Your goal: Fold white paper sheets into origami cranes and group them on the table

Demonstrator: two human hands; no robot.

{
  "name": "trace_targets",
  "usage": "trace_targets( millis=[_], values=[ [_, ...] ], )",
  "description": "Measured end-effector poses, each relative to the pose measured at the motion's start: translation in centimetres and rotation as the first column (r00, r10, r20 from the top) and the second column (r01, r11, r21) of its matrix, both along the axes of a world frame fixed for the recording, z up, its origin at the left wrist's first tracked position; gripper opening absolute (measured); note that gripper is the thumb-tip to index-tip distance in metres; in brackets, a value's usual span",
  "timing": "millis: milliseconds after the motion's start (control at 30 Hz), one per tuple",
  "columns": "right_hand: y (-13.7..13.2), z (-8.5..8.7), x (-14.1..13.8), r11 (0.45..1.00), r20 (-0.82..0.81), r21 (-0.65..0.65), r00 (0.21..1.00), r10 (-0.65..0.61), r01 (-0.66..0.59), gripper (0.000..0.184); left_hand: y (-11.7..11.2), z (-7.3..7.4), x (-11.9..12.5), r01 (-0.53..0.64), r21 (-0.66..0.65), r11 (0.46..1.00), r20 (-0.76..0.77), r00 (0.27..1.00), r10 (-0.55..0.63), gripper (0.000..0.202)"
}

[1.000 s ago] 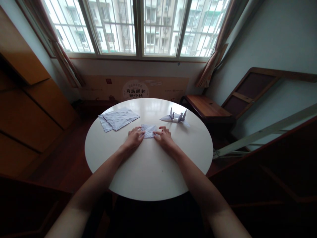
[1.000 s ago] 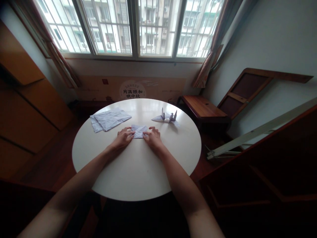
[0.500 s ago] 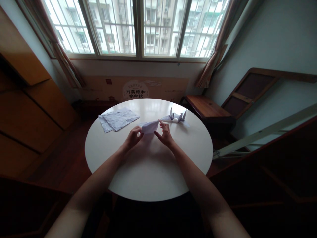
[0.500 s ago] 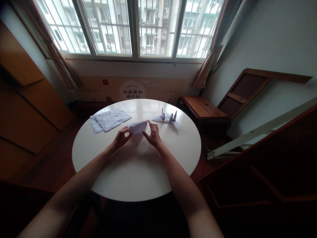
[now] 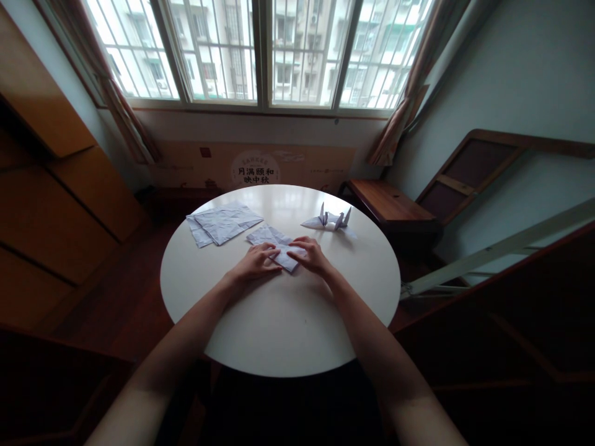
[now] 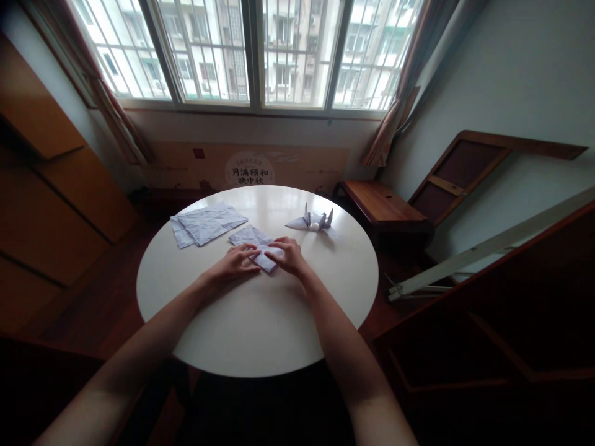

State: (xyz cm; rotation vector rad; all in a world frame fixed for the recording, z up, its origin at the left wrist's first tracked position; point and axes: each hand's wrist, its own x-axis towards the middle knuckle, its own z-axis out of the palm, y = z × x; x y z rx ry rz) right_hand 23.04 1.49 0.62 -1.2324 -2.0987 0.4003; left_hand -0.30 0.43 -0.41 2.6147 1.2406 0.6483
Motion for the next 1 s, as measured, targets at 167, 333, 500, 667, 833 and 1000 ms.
trace_targets(
  millis=[167,333,500,667,833,1000],
  values=[
    [-0.6,-0.4,0.1,0.973,0.138,-0.089,0.965,0.222,-0.211,0.062,0.3,0.1,0.1,-0.017,0.038,0.999,0.019,1.0,0.016,0.042],
    [-0.3,-0.6,0.3,0.963,0.183,-0.078,0.946,0.267,-0.257,0.063,0.2,0.3,0.2,-0.033,0.076,0.997,0.025,0.999,0.031,0.035],
    [-0.5,0.1,0.2,0.973,0.086,-0.051,0.97,0.228,-0.224,0.029,0.5,-0.2,0.0,0.018,0.117,0.993,0.056,0.998,-0.025,0.03],
    [-0.6,0.5,0.2,0.963,-0.103,-0.045,0.96,0.26,-0.265,0.022,0.8,-0.4,-0.1,0.108,0.111,0.988,0.165,0.978,-0.126,0.025],
    [-0.5,0.2,0.4,0.965,-0.16,-0.107,0.962,0.221,-0.24,0.019,0.4,0.1,0.0,0.119,0.08,0.99,0.178,0.975,-0.131,0.02],
    [-0.2,0.2,0.3,0.986,-0.131,-0.108,0.985,0.111,-0.125,0.023,0.6,-0.4,0.1,0.062,-0.016,0.998,0.278,0.959,-0.055,0.03]
  ],
)
